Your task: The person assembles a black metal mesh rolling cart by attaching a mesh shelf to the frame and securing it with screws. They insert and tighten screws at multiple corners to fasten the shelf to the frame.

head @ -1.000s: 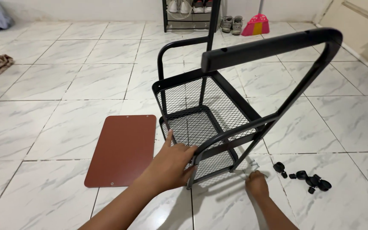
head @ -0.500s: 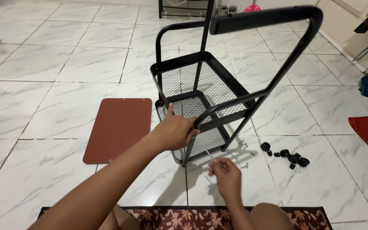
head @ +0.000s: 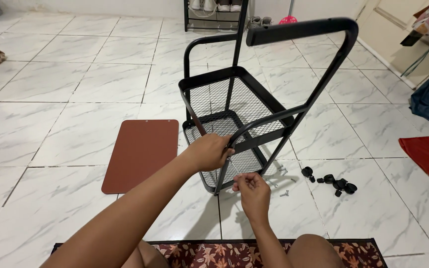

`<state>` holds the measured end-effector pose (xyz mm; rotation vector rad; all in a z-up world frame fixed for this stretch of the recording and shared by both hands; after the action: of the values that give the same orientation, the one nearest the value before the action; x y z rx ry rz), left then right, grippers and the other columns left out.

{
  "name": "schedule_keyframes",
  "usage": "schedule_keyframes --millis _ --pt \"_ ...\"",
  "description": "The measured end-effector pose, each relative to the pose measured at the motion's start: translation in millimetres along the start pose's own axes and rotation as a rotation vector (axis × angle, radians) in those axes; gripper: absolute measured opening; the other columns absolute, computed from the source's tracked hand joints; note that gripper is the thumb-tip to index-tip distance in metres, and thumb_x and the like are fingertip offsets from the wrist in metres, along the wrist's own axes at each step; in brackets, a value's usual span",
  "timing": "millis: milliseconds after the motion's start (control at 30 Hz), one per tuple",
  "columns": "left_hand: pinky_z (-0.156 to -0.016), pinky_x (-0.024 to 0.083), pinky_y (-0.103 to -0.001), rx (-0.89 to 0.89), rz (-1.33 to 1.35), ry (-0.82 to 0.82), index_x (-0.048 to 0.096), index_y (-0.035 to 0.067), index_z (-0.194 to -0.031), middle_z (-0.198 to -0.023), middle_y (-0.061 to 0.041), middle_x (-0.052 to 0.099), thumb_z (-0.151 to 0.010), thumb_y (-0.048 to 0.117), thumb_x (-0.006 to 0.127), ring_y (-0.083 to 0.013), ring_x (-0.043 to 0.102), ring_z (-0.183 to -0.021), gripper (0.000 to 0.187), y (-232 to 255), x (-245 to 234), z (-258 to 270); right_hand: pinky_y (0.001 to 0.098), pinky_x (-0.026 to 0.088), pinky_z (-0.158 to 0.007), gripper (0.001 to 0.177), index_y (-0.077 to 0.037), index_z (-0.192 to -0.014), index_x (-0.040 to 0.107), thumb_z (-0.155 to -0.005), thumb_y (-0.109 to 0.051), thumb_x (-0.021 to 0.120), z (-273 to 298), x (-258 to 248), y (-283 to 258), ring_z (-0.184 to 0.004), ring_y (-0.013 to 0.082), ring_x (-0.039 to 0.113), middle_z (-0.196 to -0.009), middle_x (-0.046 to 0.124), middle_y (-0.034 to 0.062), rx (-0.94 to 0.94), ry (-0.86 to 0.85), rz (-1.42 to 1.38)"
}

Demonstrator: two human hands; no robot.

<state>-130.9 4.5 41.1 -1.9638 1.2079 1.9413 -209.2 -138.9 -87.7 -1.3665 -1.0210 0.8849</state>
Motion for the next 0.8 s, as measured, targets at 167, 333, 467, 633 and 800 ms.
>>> schedule_keyframes --millis 167,333,467,633,800 --pt "-0.068 0.053 -0.052 0.01 -0.019 0.019 0.063 0.002 -0.107 -0.073 -0.018 0.069 -0.097 0.029 0.062 -0.0398 0.069 -0.074 0.029 1.1 -1.9 -0.9 0.0269 0.061 -0.065 0.018 0.006 -0.09 0.068 -0.095 -0.011 0.067 4.6 5.9 -11.0 -0.07 0.0136 0.071 -0.083 0.076 0.0124 0.005 0.02 0.064" --pt "-0.067 0.053 -0.052 -0.004 0.014 -0.012 0.063 0.001 -0.106 -0.07 -0.019 0.068 -0.098 0.03 0.061 -0.0395 0.069 -0.071 0.031 0.4 5.4 -0.8 0.0236 0.053 -0.055 0.017 0.001 -0.088 0.072 -0.092 -0.015 0.071 15.5 13.2 -35.9 -0.061 0.0092 0.068 -0.071 0.075 0.0076 -0.095 0.04 0.286" --pt "-0.066 0.054 -0.052 0.024 -0.007 0.003 0.063 0.0 -0.106 -0.069 -0.019 0.067 -0.098 0.029 0.061 -0.0398 0.069 -0.07 0.03 2.9 3.1 -2.5 0.0231 0.05 -0.052 0.018 0.002 -0.085 0.071 -0.091 -0.015 0.072 18.6 12.6 -45.0 -0.058 0.0079 0.064 -0.068 0.073 0.0067 -0.08 0.087 0.3" --pt "-0.067 0.053 -0.052 0.01 0.001 -0.006 0.065 0.002 -0.105 -0.07 -0.019 0.068 -0.098 0.03 0.061 -0.0399 0.068 -0.071 0.029 0.6 4.6 -0.9 0.0228 0.048 -0.053 0.021 0.002 -0.083 0.073 -0.094 -0.016 0.071 22.8 5.5 -40.1 -0.056 0.0074 0.059 -0.067 0.072 0.0065 -0.037 0.114 0.292" --pt "-0.067 0.054 -0.051 0.027 0.0 0.015 0.062 0.0 -0.115 -0.07 -0.019 0.068 -0.097 0.028 0.061 -0.0391 0.069 -0.07 0.034 1.3 5.0 -2.5 0.0225 0.047 -0.051 0.02 0.002 -0.084 0.072 -0.093 -0.016 0.071 19.2 5.2 -37.0 -0.055 0.0067 0.059 -0.066 0.071 0.0056 -0.039 0.109 0.295"
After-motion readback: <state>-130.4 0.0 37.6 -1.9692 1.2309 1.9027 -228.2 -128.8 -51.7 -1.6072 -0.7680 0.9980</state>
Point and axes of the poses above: each hand's wrist, its own z-axis away from the middle knuckle, its own x-axis out of the palm, y = z × x, the point moved 8 cm from there along -z, towards the middle knuckle
